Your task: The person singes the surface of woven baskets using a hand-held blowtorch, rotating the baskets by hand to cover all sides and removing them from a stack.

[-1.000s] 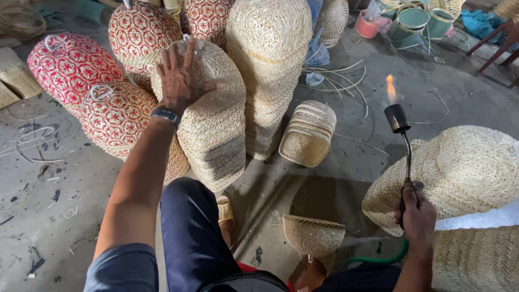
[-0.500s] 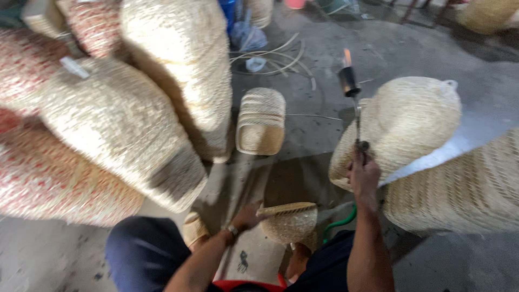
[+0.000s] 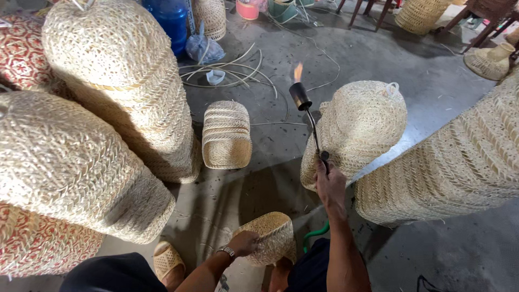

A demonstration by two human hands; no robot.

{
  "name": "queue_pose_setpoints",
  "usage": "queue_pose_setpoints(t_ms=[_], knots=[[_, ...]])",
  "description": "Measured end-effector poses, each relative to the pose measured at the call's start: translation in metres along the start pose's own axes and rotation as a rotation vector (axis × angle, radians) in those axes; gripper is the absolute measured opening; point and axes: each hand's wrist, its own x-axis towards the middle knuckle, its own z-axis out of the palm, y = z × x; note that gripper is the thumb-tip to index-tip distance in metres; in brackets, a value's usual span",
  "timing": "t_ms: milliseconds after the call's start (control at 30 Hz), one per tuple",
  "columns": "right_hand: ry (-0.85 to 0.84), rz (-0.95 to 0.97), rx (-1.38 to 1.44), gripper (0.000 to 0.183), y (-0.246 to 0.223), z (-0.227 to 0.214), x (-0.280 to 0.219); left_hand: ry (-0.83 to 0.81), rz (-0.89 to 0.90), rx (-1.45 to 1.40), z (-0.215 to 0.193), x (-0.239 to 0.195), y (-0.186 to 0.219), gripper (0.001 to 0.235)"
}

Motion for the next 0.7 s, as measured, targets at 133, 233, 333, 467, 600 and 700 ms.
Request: queue_pose_setpoints(t_ms=[133,233,333,467,600,700], knots=[[-0.027,0.011,-0.026,0.065,0.0,0.008,0.004,0.184,-0.254,-0.407,0.003,-0.016,-0.006,0.04],[-0.056,-0.019,-0.078,0.066,0.004,0.014,0.002,0.385,-0.399,-0.684,-0.004,-0.031,-0.004,0.033],[-0.092,-0.081,-0.169,0.065,0.004,0.018,0.002,0.59,-0.329,-0.618,-0.031,-0.043,0.002,0.029],[-0.116,-0.266,-0.236,0.063,-0.002,0.028,-0.01,0.755,-0.135,-0.291,-0.076,-0.072,0.03,0.013],[-0.21,-0.055,-0.229,0.069,-0.008,0.037,-0.027,0.781,0.042,-0.041,-0.115,-0.111,0.072,0.016],[-0.186,-0.075,-0.331,0.07,-0.005,0.039,-0.027,0.78,0.195,0.151,-0.137,-0.139,0.098,0.014]])
